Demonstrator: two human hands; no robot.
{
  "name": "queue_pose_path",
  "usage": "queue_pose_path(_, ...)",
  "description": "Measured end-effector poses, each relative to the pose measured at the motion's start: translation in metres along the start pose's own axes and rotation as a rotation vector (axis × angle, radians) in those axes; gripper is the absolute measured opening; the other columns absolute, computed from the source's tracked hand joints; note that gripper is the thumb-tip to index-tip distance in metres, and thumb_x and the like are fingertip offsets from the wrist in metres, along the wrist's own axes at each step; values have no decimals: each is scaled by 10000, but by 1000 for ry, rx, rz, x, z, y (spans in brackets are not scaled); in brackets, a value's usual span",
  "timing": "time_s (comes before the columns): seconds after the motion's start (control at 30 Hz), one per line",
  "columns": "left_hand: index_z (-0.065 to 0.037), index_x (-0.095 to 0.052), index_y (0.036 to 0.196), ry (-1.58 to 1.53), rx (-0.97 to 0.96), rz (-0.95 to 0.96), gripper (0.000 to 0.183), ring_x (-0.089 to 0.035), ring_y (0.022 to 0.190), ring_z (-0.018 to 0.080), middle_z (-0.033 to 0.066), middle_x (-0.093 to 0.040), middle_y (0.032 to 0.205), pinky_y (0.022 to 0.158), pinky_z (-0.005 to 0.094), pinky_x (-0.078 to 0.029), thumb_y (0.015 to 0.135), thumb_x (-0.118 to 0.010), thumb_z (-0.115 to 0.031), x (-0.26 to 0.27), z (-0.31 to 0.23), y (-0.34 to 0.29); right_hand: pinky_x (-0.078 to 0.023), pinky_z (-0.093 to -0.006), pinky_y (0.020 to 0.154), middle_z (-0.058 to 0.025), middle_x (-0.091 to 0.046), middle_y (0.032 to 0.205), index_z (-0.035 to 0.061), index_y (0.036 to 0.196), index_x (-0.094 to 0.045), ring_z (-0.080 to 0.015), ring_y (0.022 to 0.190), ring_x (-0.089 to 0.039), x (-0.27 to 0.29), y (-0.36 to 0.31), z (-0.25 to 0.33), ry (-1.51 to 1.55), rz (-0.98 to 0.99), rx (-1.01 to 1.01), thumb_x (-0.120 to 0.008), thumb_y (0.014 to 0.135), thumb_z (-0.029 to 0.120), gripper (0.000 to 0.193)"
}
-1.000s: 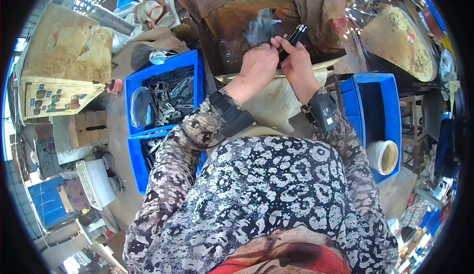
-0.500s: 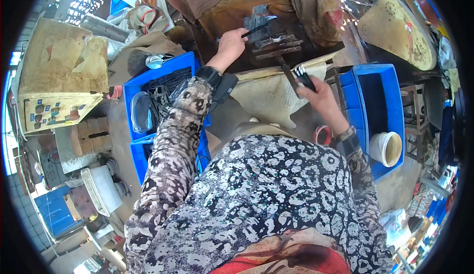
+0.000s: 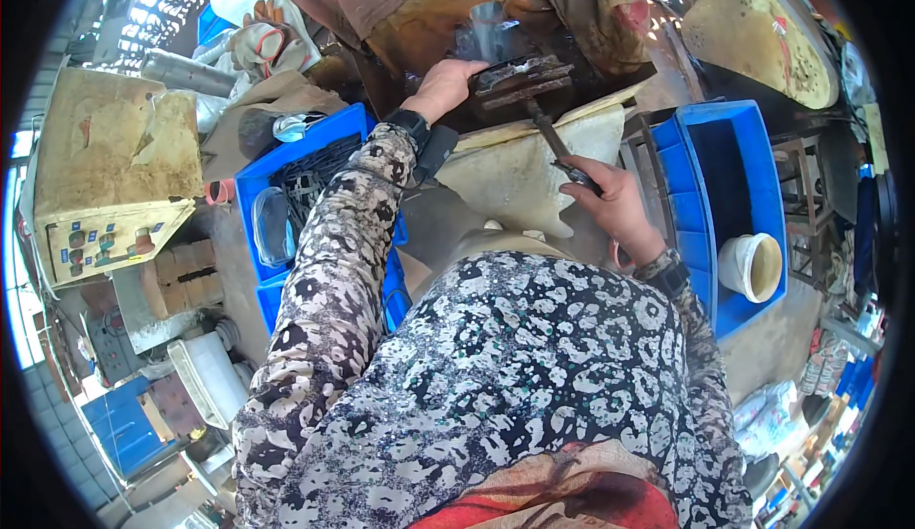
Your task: The person picks up metal pieces from a blue bin, holds them against a grinding wheel while water flows over them, and then places the finished pieces into a separate blue bin.
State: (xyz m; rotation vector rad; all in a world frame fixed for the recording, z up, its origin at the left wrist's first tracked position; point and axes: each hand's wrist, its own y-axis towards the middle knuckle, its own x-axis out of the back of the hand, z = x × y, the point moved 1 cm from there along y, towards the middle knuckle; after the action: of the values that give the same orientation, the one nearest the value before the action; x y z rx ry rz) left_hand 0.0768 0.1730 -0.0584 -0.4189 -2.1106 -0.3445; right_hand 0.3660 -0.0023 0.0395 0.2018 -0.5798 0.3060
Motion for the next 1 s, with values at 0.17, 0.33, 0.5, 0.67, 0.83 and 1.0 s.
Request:
queue_pose_path(0.17,-137,-667,1203,83,-63,16,431,-624,1003,388,194,-665,1091,866,423,-502,828,-533,27,3,-2,-3,-528,-369,632,-85,-700,899,138,1071,-684,-319,747,-663,4,7,2,-196,84,99,-748,808,205,279)
queue_pose_path(0.33,-133,-675,1191,164,-12,50,401,-638,975,370,184,-680,1058,835,425,-513,831,-557,-2,16,-18,-8,-527,-382,623,-81,-687,874,137,1058,-683,-312,724,-659,6,7,0,-279,77,172,-736,793,162,271)
queue_pose_path(0.5,-117,-633,1221,102,-5,-12,431,-646,960,356,178,-687,1019,810,438,-518,816,-559,9,33,-29,-24,-502,-370,593,-112,-647,784,102,1072,-684,-310,649,-624,9,11,-3,-240,68,252,-709,743,61,333)
queue_pose_path(0.67,-93,-597,1229,21,94,-395,414,-648,927,336,136,-678,977,782,436,-523,825,-561,-9,45,-35,-60,-512,-335,614,-128,-676,852,73,1085,-671,-276,676,-653,16,40,11,-142,-24,246,-732,786,82,305)
queue_pose_path(0.83,-79,-610,1204,-34,78,-310,350,-624,960,368,170,-647,1029,814,456,-517,858,-560,-58,24,-56,-88,-492,-276,665,-98,-688,856,32,1080,-651,-132,677,-581,20,109,31,-104,-298,302,-765,816,133,305)
queue_pose_path(1.0,-75,-650,1144,42,168,-323,289,-628,970,369,162,-663,1048,833,447,-520,879,-546,-125,16,-63,-80,-468,-255,705,-33,-613,750,25,1045,-657,-74,725,-528,27,189,35,-29,-328,213,-738,858,221,282)
